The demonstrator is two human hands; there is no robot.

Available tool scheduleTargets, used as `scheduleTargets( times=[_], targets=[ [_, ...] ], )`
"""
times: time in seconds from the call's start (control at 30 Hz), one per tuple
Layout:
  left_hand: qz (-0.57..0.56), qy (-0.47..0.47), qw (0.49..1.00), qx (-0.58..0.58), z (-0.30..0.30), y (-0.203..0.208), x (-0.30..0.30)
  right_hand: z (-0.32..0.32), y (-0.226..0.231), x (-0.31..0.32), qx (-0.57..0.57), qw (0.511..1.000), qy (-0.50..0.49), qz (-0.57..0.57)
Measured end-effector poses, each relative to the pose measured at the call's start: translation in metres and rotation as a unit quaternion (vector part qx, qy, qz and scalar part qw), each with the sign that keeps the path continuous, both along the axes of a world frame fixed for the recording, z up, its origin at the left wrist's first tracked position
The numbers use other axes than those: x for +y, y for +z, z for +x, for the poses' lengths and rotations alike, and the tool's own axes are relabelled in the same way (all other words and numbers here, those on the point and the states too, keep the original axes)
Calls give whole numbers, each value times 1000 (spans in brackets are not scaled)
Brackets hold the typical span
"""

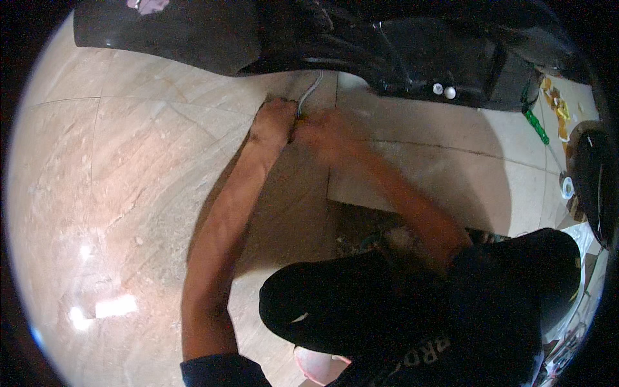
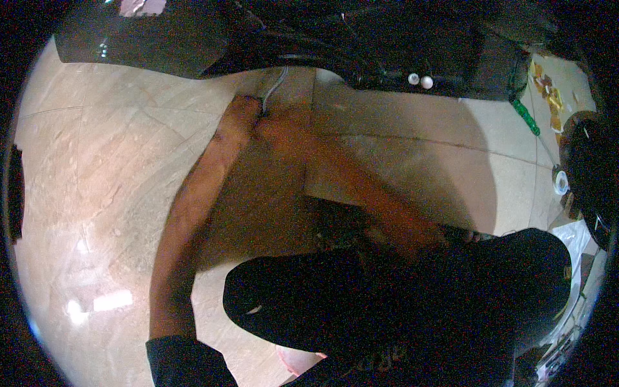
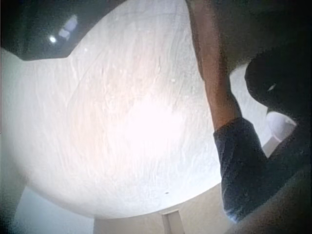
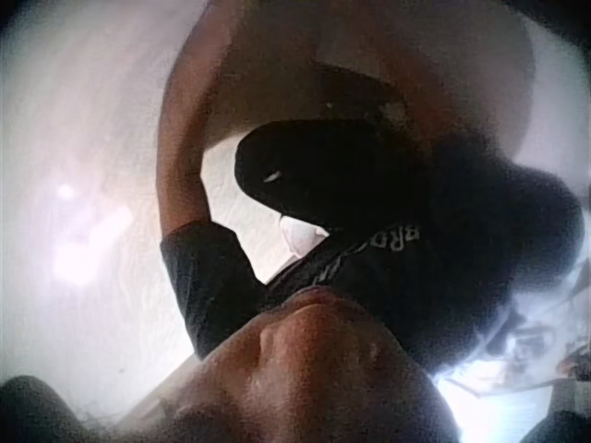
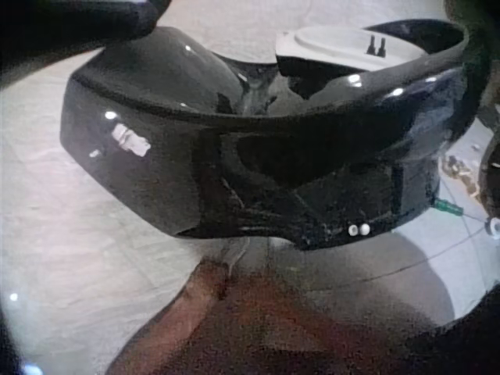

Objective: The person installs a black toilet by connecting a water supply line to the tank, tightening the plastic nuts by hand, and then placing the lid onto the tank.

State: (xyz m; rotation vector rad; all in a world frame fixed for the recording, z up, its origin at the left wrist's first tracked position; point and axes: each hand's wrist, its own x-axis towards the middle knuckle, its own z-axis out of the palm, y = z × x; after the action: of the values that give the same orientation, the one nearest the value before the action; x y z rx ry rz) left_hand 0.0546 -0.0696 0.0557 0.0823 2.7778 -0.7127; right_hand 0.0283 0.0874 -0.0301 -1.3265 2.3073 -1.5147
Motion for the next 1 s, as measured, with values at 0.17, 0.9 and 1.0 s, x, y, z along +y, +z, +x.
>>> scheduleTargets(
  times=[0.17,0.9,1.0],
  targets=[
    [51,-86,995,-18,-2,-4,-31,76,28,17,-32,995,48,-85],
    [369,170,900,158,37,27,22,-44,-38,-35,-122,984,42,-125],
    [307,177,919,173,38,10,23,-49,-40,-37,-150,974,99,-136]
  ],
)
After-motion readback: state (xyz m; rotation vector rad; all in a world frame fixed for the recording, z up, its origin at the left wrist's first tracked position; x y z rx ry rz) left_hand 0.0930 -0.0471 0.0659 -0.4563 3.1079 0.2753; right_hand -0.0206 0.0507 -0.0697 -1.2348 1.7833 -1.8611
